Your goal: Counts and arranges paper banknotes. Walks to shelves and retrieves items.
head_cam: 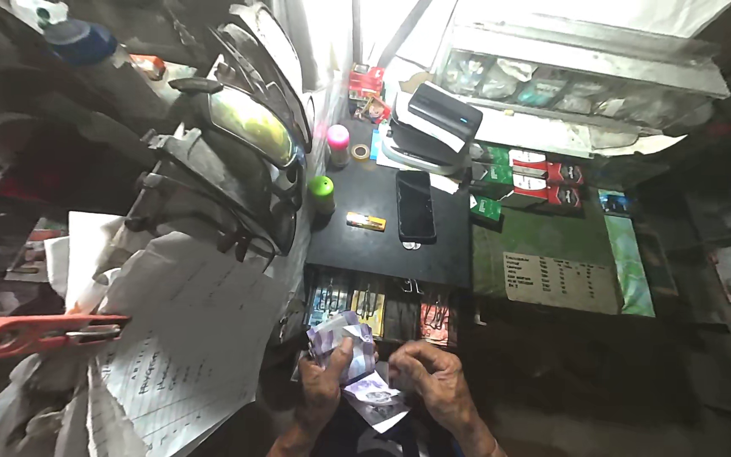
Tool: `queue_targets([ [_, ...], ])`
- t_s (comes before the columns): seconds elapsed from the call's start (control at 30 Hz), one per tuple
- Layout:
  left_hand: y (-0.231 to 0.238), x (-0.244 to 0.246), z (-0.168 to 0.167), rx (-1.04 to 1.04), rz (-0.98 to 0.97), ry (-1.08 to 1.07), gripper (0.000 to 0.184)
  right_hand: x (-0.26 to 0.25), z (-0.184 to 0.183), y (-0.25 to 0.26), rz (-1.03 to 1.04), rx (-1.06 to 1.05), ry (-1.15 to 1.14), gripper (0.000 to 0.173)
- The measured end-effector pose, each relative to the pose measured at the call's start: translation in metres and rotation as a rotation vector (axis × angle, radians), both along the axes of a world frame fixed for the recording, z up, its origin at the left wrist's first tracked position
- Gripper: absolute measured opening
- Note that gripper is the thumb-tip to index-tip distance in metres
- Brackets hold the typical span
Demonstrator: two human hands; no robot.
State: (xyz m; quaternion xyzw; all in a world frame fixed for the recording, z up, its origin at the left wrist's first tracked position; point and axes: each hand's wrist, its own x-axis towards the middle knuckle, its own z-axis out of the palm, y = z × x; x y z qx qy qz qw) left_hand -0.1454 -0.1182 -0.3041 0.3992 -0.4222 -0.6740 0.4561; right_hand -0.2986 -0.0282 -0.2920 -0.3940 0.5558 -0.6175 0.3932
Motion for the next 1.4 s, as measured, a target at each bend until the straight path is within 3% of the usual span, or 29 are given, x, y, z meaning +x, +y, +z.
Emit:
queue_targets([
  [0.13,0.008,-0.002,0.004,-0.06,-0.067,-0.06,0.018,0.004,0.007,-0.025,-0.072,0.155,-0.018,0.016],
  [0.3,0.006,0.0,0.001,-0.031,-0.021,-0.035,0.009,0.005,0.003,-0.02,-0.066,-0.036,-0.023,0.006],
  [0.4,-0.001,0.004,-0.007,0.014,-0.085,0.132,0.022,-0.002,-0.003,-0.001,0.032,-0.101,-0.052,0.007],
  [0.47,-0.002,0.003,-0.008,0.021,-0.124,0.159,0.022,-0.007,-0.007,0.009,0.107,-0.108,-0.051,0.012],
  [0.57,0.001,0.002,-0.005,0.014,-0.143,0.107,0.016,-0.009,-0.006,0.012,0.085,-0.049,-0.008,0.024],
  [0.67,0.005,0.001,0.001,-0.047,-0.145,-0.022,0.014,-0.004,0.006,-0.006,-0.052,0.084,0.002,0.013],
  [0.77,0.009,0.0,0.006,-0.074,-0.129,-0.134,0.019,0.0,0.01,-0.023,-0.062,0.152,-0.064,0.009],
  [0.9,0.01,0.0,0.006,-0.05,-0.118,-0.133,0.023,0.007,0.002,-0.025,-0.093,0.1,-0.071,0.008],
  [1.03,0.008,-0.001,0.008,-0.008,-0.025,-0.099,0.009,0.005,-0.006,-0.012,-0.093,-0.065,-0.062,0.008],
  [1.07,0.005,0.0,0.006,0.01,-0.02,-0.07,0.014,0.004,-0.006,-0.006,-0.082,-0.075,-0.062,0.008],
  [1.2,-0.001,0.004,-0.008,0.052,-0.124,0.128,0.021,0.0,-0.011,0.015,0.035,-0.062,-0.08,0.009],
  [1.3,0.001,0.003,-0.004,0.017,-0.143,0.056,0.016,-0.002,-0.009,0.014,0.038,-0.02,-0.023,0.02],
  [1.4,0.003,0.003,0.001,-0.048,-0.167,-0.03,0.016,0.001,0.001,-0.005,-0.093,0.098,-0.014,0.014],
])
